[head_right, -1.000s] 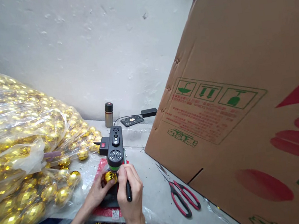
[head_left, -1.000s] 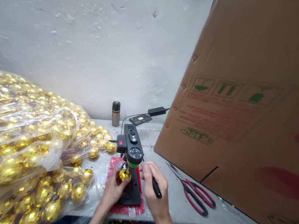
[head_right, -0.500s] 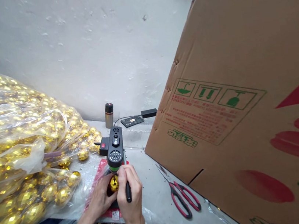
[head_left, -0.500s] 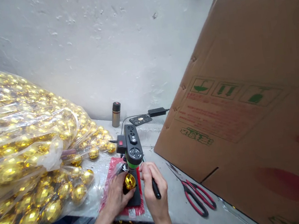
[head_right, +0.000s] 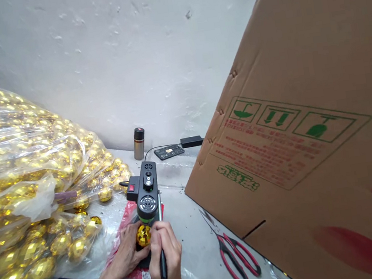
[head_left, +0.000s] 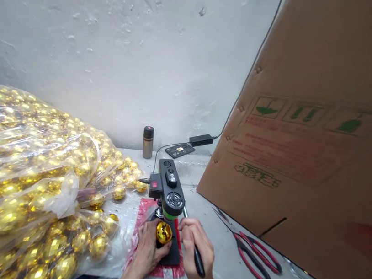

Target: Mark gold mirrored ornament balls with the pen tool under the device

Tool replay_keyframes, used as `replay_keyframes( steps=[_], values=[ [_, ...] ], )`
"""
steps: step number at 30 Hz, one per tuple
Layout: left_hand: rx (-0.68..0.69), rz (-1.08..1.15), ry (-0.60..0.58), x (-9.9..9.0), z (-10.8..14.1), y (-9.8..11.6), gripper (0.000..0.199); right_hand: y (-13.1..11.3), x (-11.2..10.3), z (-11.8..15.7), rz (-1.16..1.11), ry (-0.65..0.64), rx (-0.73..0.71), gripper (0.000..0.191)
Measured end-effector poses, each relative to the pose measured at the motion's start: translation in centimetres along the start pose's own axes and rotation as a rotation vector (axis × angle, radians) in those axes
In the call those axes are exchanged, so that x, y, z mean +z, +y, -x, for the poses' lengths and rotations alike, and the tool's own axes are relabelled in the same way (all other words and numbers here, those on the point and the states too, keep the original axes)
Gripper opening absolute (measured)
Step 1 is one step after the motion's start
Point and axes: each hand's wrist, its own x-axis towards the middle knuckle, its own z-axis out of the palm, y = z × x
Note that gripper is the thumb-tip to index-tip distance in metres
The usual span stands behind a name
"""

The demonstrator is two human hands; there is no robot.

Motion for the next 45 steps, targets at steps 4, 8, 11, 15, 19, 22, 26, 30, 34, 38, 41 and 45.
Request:
replay_keyframes(
  steps=[4,8,11,15,19,22,26,30,34,38,41,45],
  values=[
    [-0.014,-0.009,-0.02,-0.2,0.2,0.5,0.051,1.4,0.8,1.4,0.004,0.084,0.001,0.031],
    [-0.02,-0.009,-0.016,-0.1,0.2,0.6,0.051,2.3,1.4,2.3,-0.037,0.138,0.005,0.03],
    [-0.038,-0.006,-0.026,0.0,0.2,0.7,0.054,2.8,1.6,2.8,-0.052,0.151,0.033,0.029],
    [-0.047,0.0,-0.049,-0.2,0.2,1.0,0.051,3.1,1.6,3.3,-0.052,0.167,0.055,0.031],
    [-0.065,-0.002,-0.062,-0.4,0.1,1.5,0.049,3.4,1.7,3.5,-0.042,0.178,0.034,0.03],
    [-0.076,-0.013,-0.056,-0.5,0.1,1.8,0.051,3.6,1.8,3.5,-0.025,0.197,0.003,0.03],
    [-0.074,-0.007,-0.061,-0.6,0.0,1.9,0.052,3.8,1.8,3.6,-0.031,0.21,-0.007,0.03],
    [-0.074,0.001,-0.063,-0.5,0.0,1.7,0.053,4.0,1.9,3.6,-0.026,0.187,-0.021,0.029],
    [-0.064,0.004,-0.059,-0.3,0.1,1.5,0.052,4.0,1.8,3.5,-0.032,0.181,-0.051,0.028],
    [-0.079,0.007,-0.046,-0.1,0.1,1.3,0.053,4.1,1.5,3.4,0.029,0.126,-0.14,0.027],
    [-0.074,0.013,-0.039,0.1,0.1,1.1,0.053,4.4,1.6,3.5,0.072,0.096,-0.206,0.028],
    [-0.082,-0.004,-0.057,0.1,0.0,1.1,0.051,4.9,1.9,3.8,0.098,0.117,-0.186,0.03]
  ],
)
